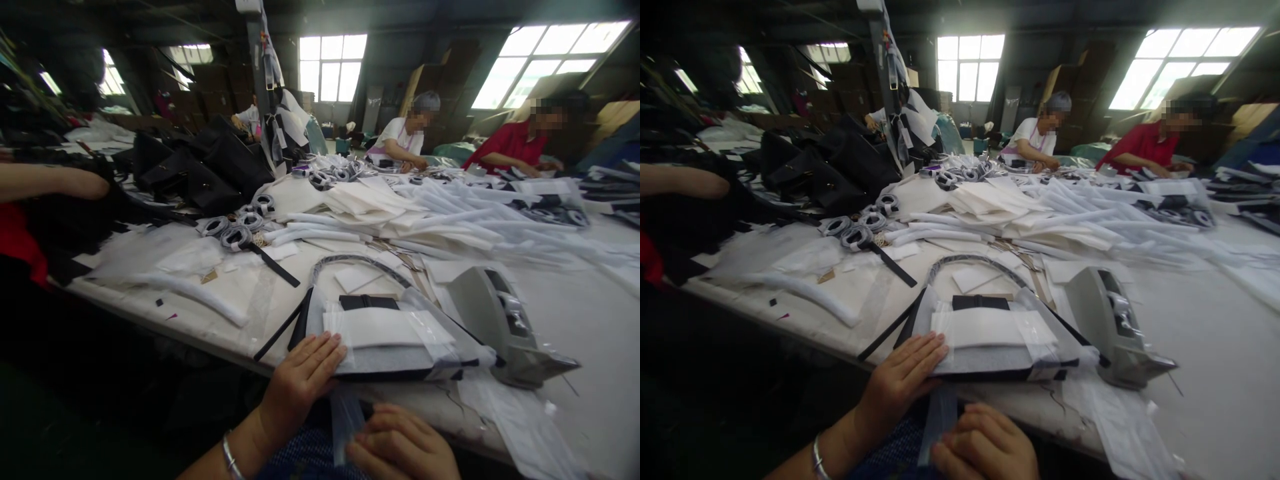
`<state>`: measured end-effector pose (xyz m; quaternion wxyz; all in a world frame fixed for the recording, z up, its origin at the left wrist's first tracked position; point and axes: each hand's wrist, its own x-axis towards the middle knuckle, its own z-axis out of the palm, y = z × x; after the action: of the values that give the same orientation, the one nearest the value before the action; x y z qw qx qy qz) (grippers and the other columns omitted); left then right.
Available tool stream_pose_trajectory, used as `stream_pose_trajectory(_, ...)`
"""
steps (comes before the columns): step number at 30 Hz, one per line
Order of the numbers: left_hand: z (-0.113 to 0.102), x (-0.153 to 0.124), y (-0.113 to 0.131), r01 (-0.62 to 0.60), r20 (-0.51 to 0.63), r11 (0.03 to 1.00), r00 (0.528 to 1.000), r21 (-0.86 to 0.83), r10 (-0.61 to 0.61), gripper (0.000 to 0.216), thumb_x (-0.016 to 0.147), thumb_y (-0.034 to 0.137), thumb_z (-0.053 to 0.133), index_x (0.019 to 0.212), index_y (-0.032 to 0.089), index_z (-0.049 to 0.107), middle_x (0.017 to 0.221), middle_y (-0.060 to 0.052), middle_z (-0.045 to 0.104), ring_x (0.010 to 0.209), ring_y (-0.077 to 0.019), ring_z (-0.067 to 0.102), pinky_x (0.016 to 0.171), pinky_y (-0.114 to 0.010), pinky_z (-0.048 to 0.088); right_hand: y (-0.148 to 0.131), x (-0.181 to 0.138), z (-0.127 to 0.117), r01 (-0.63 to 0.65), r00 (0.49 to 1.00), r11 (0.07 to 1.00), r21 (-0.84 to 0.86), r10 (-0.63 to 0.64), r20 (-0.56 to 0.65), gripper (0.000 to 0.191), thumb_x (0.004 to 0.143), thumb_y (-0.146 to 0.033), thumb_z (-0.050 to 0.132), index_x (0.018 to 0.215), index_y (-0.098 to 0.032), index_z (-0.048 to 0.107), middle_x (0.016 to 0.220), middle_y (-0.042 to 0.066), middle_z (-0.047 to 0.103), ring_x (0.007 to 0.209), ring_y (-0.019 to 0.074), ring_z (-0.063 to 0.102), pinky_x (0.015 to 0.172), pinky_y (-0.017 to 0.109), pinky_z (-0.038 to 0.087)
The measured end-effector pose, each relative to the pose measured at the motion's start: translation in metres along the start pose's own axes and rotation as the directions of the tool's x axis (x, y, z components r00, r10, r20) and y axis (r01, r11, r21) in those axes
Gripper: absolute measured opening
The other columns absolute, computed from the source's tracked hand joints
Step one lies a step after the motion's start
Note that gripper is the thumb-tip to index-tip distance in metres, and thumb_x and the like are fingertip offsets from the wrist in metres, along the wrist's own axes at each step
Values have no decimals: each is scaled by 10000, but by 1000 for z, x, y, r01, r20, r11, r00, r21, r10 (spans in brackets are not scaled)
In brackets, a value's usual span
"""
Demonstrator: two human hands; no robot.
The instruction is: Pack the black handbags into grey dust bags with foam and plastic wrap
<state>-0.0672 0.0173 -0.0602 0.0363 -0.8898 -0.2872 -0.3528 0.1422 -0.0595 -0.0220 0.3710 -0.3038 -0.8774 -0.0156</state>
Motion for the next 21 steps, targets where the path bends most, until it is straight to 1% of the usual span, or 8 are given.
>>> stream_pose_trajectory(3, 0, 2, 1, 2, -23, 1000, 1000, -2, -2, 342, 1019, 215, 490, 1343, 123, 551, 1338, -96, 641, 1281, -236, 571, 1042, -436, 530, 13, 23, -10, -38, 995, 998, 45, 42, -86, 118, 941, -138, 616, 972, -179, 723, 763, 5, 739, 748, 144, 686, 768, 289, 562)
stream_pose_trajectory(5, -1, 4, 2, 14, -53, 1000, 998, -5, -14, 327, 1032, 252, 465, 1302, 102, 572, 1292, -102, 672, 1250, -231, 597, 1024, -418, 545, 21, 33, -8, -53, 995, 995, 81, 60, -83, 127, 922, -92, 625, 995, -159, 704, 783, 24, 726, 768, 151, 663, 714, 287, 536)
stream_pose_trajectory(7, 0, 4, 2, 24, -69, 1000, 997, -8, -25, 332, 1048, 272, 415, 1260, 86, 591, 1257, -107, 692, 1224, -226, 617, 1002, -403, 562, 27, 41, -5, -75, 995, 994, 76, 80, -57, 175, 923, -57, 604, 1058, -142, 678, 798, 35, 711, 772, 153, 643, 707, 293, 516)
stream_pose_trajectory(9, 2, 2, 2, 28, -77, 1000, 997, -10, -29, 323, 1055, 243, 378, 1217, 91, 612, 1253, -102, 694, 1220, -219, 619, 999, -398, 565, 33, 48, -1, -100, 995, 994, 42, 101, -22, 181, 941, -59, 578, 1082, -140, 659, 796, 35, 696, 764, 155, 625, 722, 308, 503)
stream_pose_trajectory(11, 5, -1, 3, 29, -90, 999, 995, -16, -30, 297, 1048, 188, 381, 1194, 108, 627, 1273, -93, 684, 1242, -216, 601, 1024, -403, 548, 38, 54, 1, -105, 994, 994, 8, 105, 27, 132, 967, -107, 562, 1049, -151, 655, 806, 32, 690, 779, 166, 612, 735, 320, 490)
stream_pose_trajectory(14, 9, -5, 6, 48, -121, 999, 991, -26, -50, 278, 1032, 145, 415, 1199, 125, 636, 1266, -93, 681, 1244, -208, 593, 1044, -389, 532, 44, 59, 5, -82, 993, 996, -43, 85, 79, 145, 1004, -172, 508, 994, -166, 653, 860, 39, 680, 868, 188, 599, 796, 327, 480)
stream_pose_trajectory(18, 6, -3, 9, 100, -164, 994, 981, -43, -106, 281, 1031, 136, 413, 1130, 133, 676, 1101, -76, 722, 1121, -186, 655, 1046, -357, 526, 49, 57, 11, -127, 987, 975, -183, 143, 74, 238, 1018, -135, 420, 974, -187, 648, 1067, 79, 638, 1034, 218, 563, 918, 348, 447)
stream_pose_trajectory(21, 0, 0, 7, 92, -148, 995, 984, -39, -97, 294, 1029, 121, 401, 1110, 128, 684, 1054, -67, 727, 1067, -180, 676, 1045, -355, 524, 52, 54, 16, -158, 970, 967, -199, 190, 152, 212, 1006, -123, 419, 1001, -190, 621, 1199, 88, 612, 1091, 235, 552, 944, 360, 434)
